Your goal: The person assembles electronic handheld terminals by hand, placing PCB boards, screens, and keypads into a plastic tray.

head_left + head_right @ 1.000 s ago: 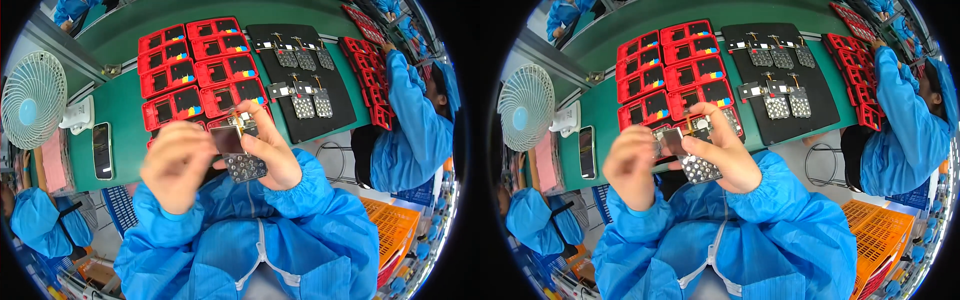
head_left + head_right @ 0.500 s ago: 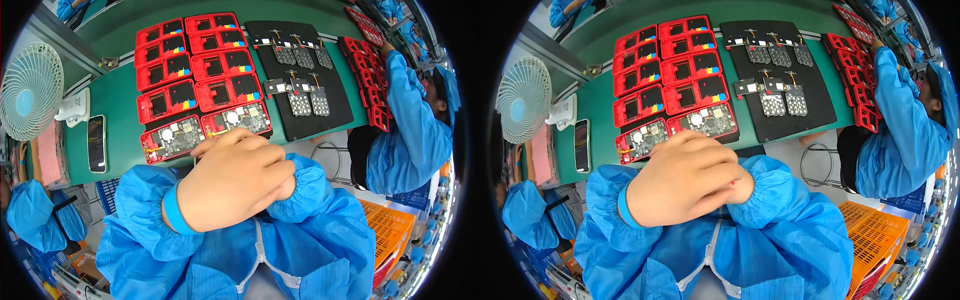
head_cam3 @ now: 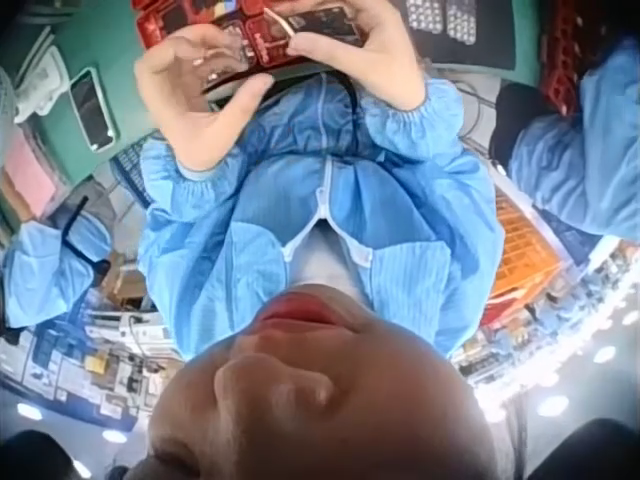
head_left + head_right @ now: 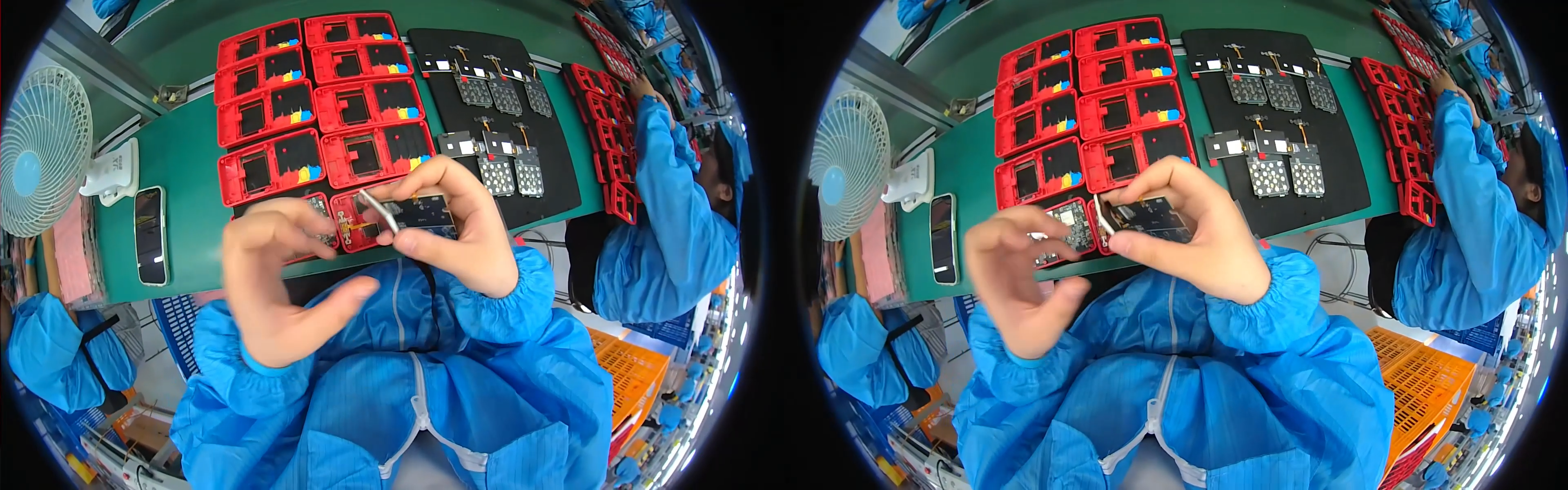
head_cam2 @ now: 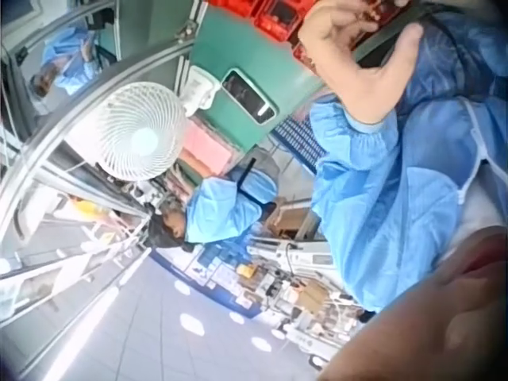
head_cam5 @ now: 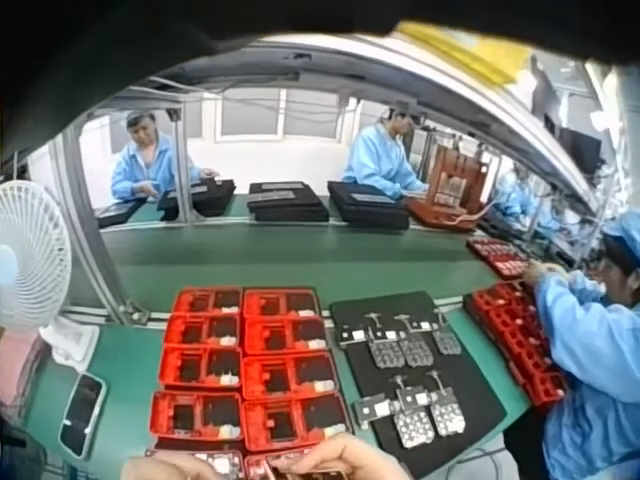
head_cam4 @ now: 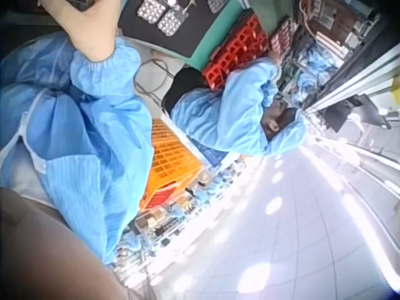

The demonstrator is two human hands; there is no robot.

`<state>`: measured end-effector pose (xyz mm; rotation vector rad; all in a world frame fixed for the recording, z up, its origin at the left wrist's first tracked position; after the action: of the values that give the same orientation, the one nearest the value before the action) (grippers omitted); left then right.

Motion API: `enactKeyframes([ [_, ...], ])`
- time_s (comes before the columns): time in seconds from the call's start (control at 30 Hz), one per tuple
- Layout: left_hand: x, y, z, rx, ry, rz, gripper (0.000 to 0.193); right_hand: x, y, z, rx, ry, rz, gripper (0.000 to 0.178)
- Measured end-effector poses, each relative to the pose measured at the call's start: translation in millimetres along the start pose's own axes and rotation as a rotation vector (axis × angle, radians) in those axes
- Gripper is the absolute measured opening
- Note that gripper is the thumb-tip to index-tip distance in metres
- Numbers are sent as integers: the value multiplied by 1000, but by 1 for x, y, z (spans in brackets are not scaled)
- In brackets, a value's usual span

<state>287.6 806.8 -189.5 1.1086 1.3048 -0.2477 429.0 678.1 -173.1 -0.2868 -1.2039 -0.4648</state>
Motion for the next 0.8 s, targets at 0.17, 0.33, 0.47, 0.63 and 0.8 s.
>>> enactKeyframes([
  [0.17,17,-20,42,60,-181,-362,91,-12,13,9,-65,160,-179,38],
  [0.33,23,-14,45,-16,-185,-269,89,-18,14,17,-86,208,-294,36],
  [0.47,26,-12,43,16,-87,-231,83,-28,15,13,-115,299,-261,35],
  [0.63,13,-3,48,55,143,-141,71,-27,15,9,-173,274,-265,32],
  [0.8,9,5,45,124,186,-23,73,-19,16,11,-148,297,-334,31],
])
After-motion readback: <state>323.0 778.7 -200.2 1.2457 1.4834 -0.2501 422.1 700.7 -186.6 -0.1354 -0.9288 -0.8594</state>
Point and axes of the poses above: each hand's wrist, its own y-axis towards the middle knuckle, its own z-axis out of the palm, x = y × z, the point moved 4 cm from there along y, towards the middle knuckle, and after that the axes turned 14 degrees about y, right-handed, at the moved point
